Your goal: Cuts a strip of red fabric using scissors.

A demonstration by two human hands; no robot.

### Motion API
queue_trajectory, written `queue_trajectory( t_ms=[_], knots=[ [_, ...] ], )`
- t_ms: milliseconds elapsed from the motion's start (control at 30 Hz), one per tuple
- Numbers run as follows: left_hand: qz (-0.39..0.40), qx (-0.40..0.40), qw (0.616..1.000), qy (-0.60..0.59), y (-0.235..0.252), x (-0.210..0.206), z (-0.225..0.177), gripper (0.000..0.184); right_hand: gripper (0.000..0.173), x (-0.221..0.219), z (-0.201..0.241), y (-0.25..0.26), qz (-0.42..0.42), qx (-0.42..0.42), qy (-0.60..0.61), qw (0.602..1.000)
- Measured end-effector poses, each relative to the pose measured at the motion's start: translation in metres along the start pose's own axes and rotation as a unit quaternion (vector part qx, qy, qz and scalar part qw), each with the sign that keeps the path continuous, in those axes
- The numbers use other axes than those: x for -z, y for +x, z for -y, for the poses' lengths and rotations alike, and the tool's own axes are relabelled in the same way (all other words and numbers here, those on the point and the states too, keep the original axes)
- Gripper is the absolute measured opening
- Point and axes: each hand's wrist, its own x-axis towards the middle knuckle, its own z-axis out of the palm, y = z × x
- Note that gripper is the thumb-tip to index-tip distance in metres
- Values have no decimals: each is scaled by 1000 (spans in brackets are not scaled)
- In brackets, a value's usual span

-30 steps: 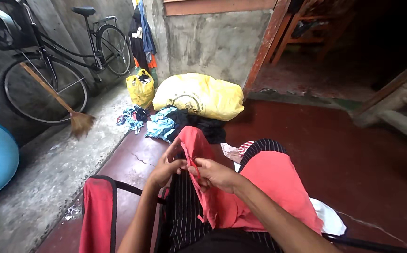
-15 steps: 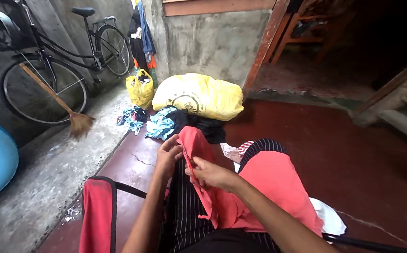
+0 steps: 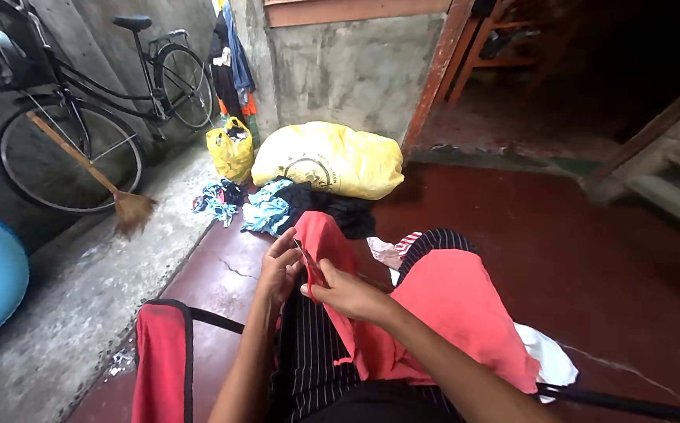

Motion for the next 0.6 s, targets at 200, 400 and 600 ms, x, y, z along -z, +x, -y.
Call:
queue_trajectory(
  t_ms=[200,400,600],
  knots=[
    [17,-10,1000,-14,0,5,2,55,52,7,2,-3,46,-7,70,996],
    [49,-34,997,-45,4,13,10,57,33,23,-17,3,170,46,295,939],
    [49,-39,997,-54,4,12,9,58,31,24,-19,6,164,54,288,942]
  ],
)
